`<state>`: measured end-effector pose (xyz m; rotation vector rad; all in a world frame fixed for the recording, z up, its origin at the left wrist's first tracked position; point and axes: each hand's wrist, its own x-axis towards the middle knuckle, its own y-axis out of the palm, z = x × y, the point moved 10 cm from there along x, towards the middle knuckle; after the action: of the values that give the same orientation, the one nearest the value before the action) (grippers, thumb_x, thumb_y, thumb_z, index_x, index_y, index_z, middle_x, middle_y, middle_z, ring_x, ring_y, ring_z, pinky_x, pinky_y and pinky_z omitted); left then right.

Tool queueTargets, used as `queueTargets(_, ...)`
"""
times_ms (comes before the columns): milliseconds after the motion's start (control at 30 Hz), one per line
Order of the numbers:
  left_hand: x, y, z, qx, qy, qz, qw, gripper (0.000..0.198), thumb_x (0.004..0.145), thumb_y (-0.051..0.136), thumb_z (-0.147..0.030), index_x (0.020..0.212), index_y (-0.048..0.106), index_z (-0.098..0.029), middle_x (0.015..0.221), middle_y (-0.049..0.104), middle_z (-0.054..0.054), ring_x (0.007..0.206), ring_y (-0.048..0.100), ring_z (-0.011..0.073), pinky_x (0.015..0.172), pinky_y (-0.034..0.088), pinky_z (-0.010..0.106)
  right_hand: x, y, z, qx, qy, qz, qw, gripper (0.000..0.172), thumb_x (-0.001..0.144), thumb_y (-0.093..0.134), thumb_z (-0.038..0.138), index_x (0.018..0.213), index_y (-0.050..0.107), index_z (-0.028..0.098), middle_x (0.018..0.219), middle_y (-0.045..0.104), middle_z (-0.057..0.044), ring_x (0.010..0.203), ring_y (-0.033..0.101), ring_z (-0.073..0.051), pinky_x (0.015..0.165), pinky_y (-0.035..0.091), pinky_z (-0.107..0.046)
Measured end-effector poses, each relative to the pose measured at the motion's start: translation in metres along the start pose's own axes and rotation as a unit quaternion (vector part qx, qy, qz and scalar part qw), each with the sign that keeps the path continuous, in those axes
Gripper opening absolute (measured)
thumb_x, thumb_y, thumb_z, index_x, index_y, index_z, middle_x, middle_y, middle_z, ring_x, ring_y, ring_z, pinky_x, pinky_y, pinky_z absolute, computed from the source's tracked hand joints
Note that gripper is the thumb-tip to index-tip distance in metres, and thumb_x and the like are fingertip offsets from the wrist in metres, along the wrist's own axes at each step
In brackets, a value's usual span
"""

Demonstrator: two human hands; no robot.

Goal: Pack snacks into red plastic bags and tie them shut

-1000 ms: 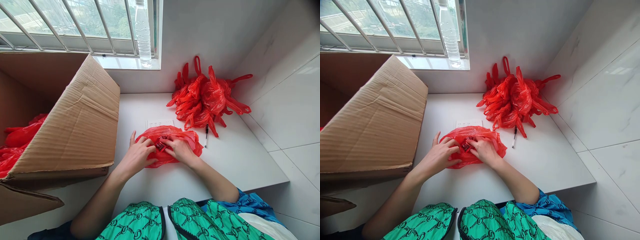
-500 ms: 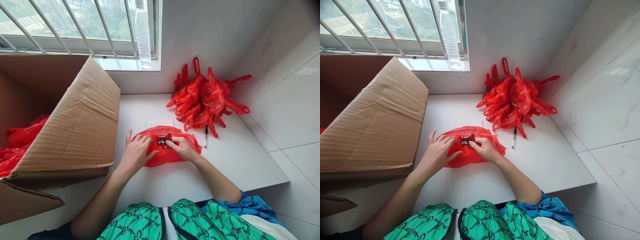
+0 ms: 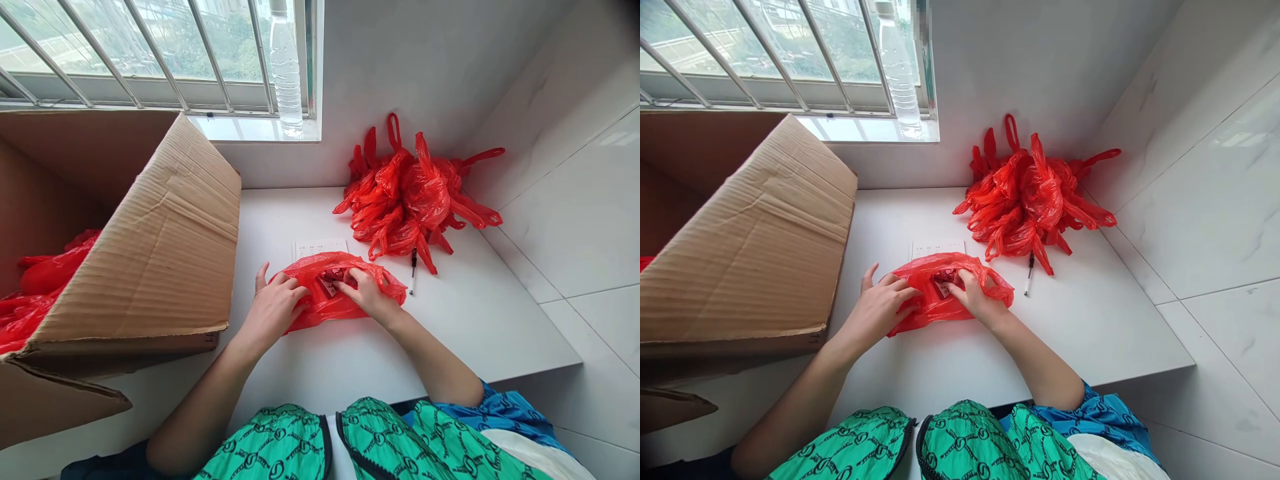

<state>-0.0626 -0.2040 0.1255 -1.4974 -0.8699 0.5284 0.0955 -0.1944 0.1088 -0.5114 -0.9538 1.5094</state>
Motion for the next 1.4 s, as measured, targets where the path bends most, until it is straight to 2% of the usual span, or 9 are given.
queueTargets(133, -0.003, 0.011, -0.003, 0.012, 0.016, 0.030, 0.999, 0.031, 0.084, 0.065, -0.021, 0.113, 0.070, -0.031, 0.099, 0.063, 0.004, 0.098, 0.060, 0.0253, 0.114, 0.009, 0.070, -0.004, -0.001, 0.014, 0.082, -0.033, -0.033, 0.996, 0.032, 0.096, 0.056, 0.039, 0.071, 0.046, 0.022, 0.067, 0.057, 0.001, 0.063, 0.056, -0.015, 0.062, 0.047, -0.028)
queueTargets(500, -0.002, 0.018, -0.004, -0.011, 0.022, 0.042, 0.999, 0.018, 0.082, 0.064, -0.016, 0.097, 0.070, -0.026, 0.100, 0.063, 0.005, 0.099, 0.060, 0.0256, 0.112, 0.010, 0.075, -0.007, 0.029, 0.034, 0.118, -0.102, 0.063, 0.986, 0.011, 0.088, 0.066, 0.029, 0.087, 0.061, 0.021, 0.071, 0.065, 0.001, 0.060, 0.058, -0.015, 0.057, 0.047, -0.027)
queueTargets(633, 0.005, -0.017, 0.002, 0.031, -0.006, -0.112, 0.993, 0.025, 0.091, 0.055, -0.014, 0.110, 0.069, -0.024, 0.124, 0.062, 0.010, 0.113, 0.058, 0.0274, 0.116, 0.015, 0.068, -0.007, -0.017, 0.039, 0.104, -0.099, -0.091, 0.985, 0.015, 0.097, 0.052, 0.023, 0.106, 0.064, 0.019, 0.098, 0.071, -0.009, 0.088, 0.068, -0.020, 0.078, 0.054, -0.033)
queueTargets(767, -0.012, -0.057, -0.007, -0.020, 0.012, -0.212, 0.977, 0.021, 0.094, 0.059, -0.026, 0.113, 0.068, -0.025, 0.132, 0.057, 0.011, 0.121, 0.053, 0.0282, 0.113, 0.036, 0.054, -0.033, -0.053, 0.064, 0.151, -0.153, -0.022, 0.976, 0.014, 0.096, 0.061, 0.025, 0.109, 0.067, 0.024, 0.097, 0.072, -0.003, 0.076, 0.066, -0.015, 0.067, 0.054, -0.027)
queueTargets(833, -0.029, -0.070, -0.008, -0.047, -0.007, -0.234, 0.971, 0.023, 0.094, 0.061, -0.028, 0.115, 0.067, -0.026, 0.132, 0.054, 0.011, 0.123, 0.051, 0.0280, 0.107, 0.045, 0.047, -0.054, -0.090, 0.063, 0.140, -0.163, -0.087, 0.973, 0.013, 0.094, 0.063, 0.022, 0.106, 0.068, 0.025, 0.088, 0.071, -0.001, 0.068, 0.063, -0.012, 0.060, 0.051, -0.025)
queueTargets(967, -0.056, -0.062, 0.004, -0.065, -0.098, -0.199, 0.973, 0.044, 0.094, 0.060, -0.038, 0.136, 0.053, -0.027, 0.138, 0.044, 0.014, 0.123, 0.053, 0.0297, 0.097, 0.053, 0.046, -0.094, -0.147, 0.039, -0.026, -0.133, -0.282, 0.950, 0.022, 0.086, 0.074, 0.033, 0.103, 0.065, 0.023, 0.091, 0.068, -0.004, 0.076, 0.062, -0.017, 0.062, 0.051, -0.029)
queueTargets(1100, -0.060, -0.042, 0.018, -0.072, -0.169, -0.144, 0.972, 0.066, 0.093, 0.059, -0.043, 0.151, 0.032, -0.025, 0.126, 0.053, 0.015, 0.099, 0.066, 0.0263, 0.077, 0.057, 0.039, -0.090, -0.133, 0.023, -0.162, -0.081, -0.241, 0.954, 0.057, 0.080, 0.073, 0.060, 0.115, 0.059, 0.018, 0.110, 0.066, -0.012, 0.098, 0.062, -0.027, 0.075, 0.053, -0.038)
queueTargets(1267, -0.048, -0.040, 0.014, -0.084, -0.184, -0.083, 0.976, 0.060, 0.093, 0.051, -0.020, 0.148, 0.028, -0.025, 0.104, 0.064, 0.005, 0.081, 0.069, 0.0206, 0.068, 0.053, 0.030, -0.072, -0.132, 0.029, -0.225, -0.050, -0.203, 0.952, 0.015, 0.095, 0.058, 0.036, 0.092, 0.062, 0.021, 0.100, 0.069, -0.005, 0.085, 0.062, -0.021, 0.070, 0.047, -0.034)
queueTargets(1400, -0.055, -0.038, 0.021, -0.040, -0.235, -0.046, 0.970, 0.066, 0.093, 0.057, -0.036, 0.149, 0.025, -0.023, 0.113, 0.064, 0.011, 0.076, 0.070, 0.0237, 0.064, 0.050, 0.030, -0.064, -0.156, 0.028, -0.138, -0.015, -0.194, 0.971, 0.011, 0.092, 0.063, 0.035, 0.091, 0.064, 0.024, 0.099, 0.069, -0.002, 0.084, 0.064, -0.019, 0.061, 0.044, -0.029)
